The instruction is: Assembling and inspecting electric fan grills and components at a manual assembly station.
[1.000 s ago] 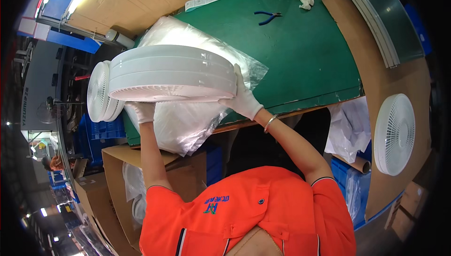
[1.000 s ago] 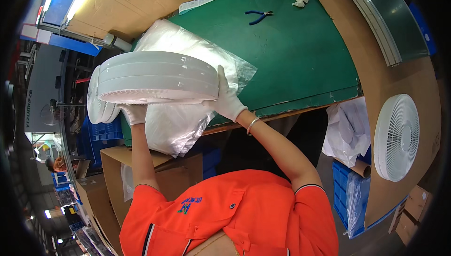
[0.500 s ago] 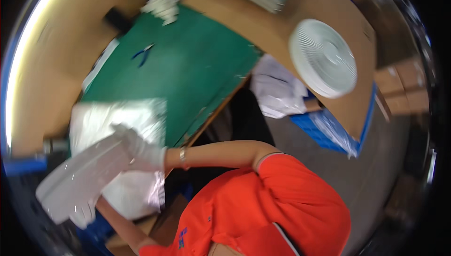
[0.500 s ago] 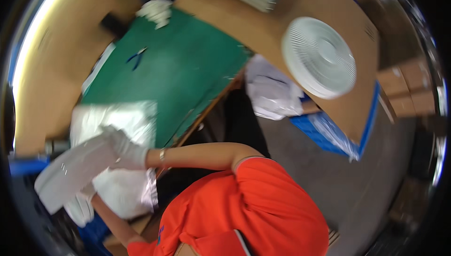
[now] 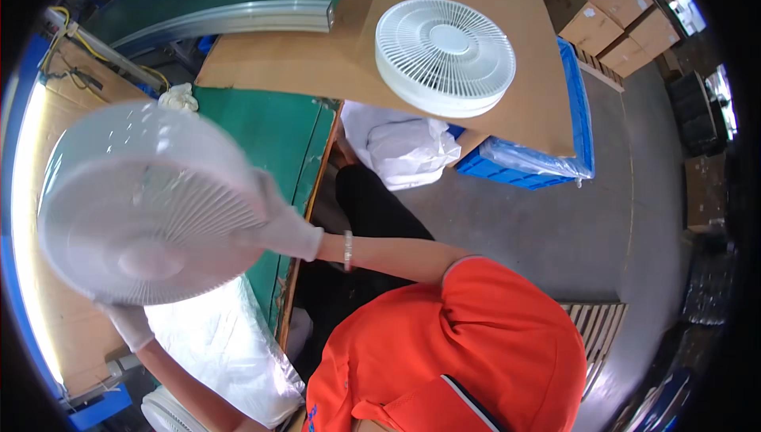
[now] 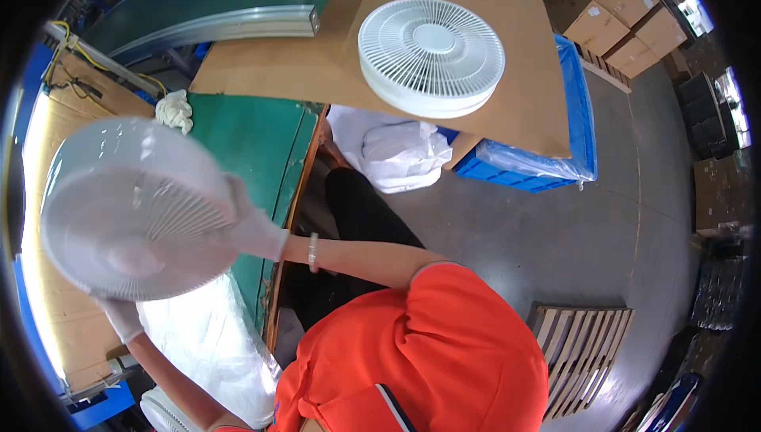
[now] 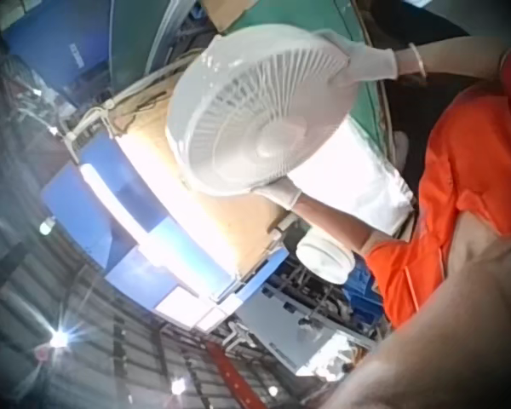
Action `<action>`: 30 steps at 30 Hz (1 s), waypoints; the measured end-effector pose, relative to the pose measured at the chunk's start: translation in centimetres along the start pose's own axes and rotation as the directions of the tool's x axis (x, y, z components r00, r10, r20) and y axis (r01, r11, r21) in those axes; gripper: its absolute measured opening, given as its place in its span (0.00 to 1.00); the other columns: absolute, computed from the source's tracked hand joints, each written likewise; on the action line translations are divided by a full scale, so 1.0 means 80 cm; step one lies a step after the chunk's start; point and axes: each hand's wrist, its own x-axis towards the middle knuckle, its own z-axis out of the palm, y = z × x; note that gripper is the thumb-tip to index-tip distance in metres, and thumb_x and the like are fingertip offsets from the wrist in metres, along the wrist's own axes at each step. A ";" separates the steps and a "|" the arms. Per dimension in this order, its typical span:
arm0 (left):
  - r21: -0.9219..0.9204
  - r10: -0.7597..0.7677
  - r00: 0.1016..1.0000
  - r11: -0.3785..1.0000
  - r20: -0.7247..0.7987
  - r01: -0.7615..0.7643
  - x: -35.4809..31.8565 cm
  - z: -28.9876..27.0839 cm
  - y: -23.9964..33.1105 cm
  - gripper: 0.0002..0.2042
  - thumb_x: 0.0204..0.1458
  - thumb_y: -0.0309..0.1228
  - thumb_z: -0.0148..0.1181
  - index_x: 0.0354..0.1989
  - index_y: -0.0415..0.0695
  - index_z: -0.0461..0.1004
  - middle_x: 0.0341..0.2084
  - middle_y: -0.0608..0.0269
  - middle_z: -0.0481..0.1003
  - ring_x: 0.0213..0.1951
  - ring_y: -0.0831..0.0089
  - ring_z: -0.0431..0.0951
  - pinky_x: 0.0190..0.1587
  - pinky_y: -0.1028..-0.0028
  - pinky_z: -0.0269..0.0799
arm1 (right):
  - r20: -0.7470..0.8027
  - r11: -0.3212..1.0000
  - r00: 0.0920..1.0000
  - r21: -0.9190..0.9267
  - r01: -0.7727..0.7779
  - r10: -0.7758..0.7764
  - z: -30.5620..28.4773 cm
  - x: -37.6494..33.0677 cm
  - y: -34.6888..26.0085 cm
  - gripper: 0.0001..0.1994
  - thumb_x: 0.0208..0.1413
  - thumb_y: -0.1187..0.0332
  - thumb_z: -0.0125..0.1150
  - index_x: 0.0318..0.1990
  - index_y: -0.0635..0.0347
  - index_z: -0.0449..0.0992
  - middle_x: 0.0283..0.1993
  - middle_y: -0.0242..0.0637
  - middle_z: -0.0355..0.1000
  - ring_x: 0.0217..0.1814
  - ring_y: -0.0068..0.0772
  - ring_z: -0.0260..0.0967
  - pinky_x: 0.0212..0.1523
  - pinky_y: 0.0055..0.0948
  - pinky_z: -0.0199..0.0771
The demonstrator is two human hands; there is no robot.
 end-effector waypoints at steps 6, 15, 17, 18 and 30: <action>0.605 -0.078 0.912 0.770 0.403 -0.201 0.000 0.203 -0.116 0.23 0.57 0.32 0.56 0.60 0.39 0.62 0.50 0.58 0.70 0.48 0.70 0.71 0.53 0.71 0.67 | -0.310 0.994 0.946 -0.076 0.079 -0.098 -0.145 -0.052 0.037 0.29 0.49 0.73 0.66 0.59 0.65 0.62 0.49 0.37 0.70 0.52 0.35 0.68 0.56 0.33 0.68; 0.353 -0.170 0.430 0.849 0.887 -0.392 -0.074 0.517 -0.293 0.32 0.48 0.31 0.63 0.62 0.33 0.59 0.52 0.53 0.70 0.52 0.70 0.71 0.57 0.70 0.65 | -0.679 0.813 0.733 0.405 0.419 -0.039 -0.304 -0.113 -0.004 0.23 0.57 0.70 0.56 0.60 0.60 0.61 0.57 0.38 0.66 0.58 0.38 0.65 0.58 0.42 0.68; 0.350 -0.235 0.376 0.896 0.896 -0.274 -0.085 0.554 -0.339 0.31 0.49 0.29 0.62 0.61 0.34 0.59 0.51 0.54 0.70 0.50 0.70 0.72 0.54 0.72 0.67 | -0.731 0.790 0.680 0.391 0.473 -0.045 -0.316 -0.111 -0.027 0.23 0.58 0.65 0.56 0.60 0.60 0.62 0.59 0.39 0.65 0.60 0.38 0.64 0.60 0.44 0.67; 0.361 -0.290 0.355 0.920 0.889 -0.152 -0.101 0.571 -0.353 0.29 0.50 0.28 0.60 0.61 0.34 0.60 0.50 0.55 0.71 0.49 0.71 0.72 0.53 0.73 0.68 | -0.727 0.789 0.685 0.400 0.467 -0.037 -0.325 -0.111 -0.028 0.23 0.58 0.65 0.56 0.60 0.60 0.62 0.59 0.39 0.65 0.60 0.38 0.64 0.60 0.44 0.67; 0.574 -0.388 0.659 0.814 0.645 -0.083 -0.184 0.530 -0.563 0.40 0.45 0.37 0.68 0.65 0.37 0.54 0.54 0.47 0.68 0.52 0.62 0.71 0.56 0.68 0.67 | -0.831 0.745 0.554 0.400 0.534 0.049 -0.343 -0.094 -0.032 0.23 0.59 0.64 0.56 0.58 0.65 0.63 0.55 0.47 0.67 0.56 0.44 0.66 0.51 0.47 0.72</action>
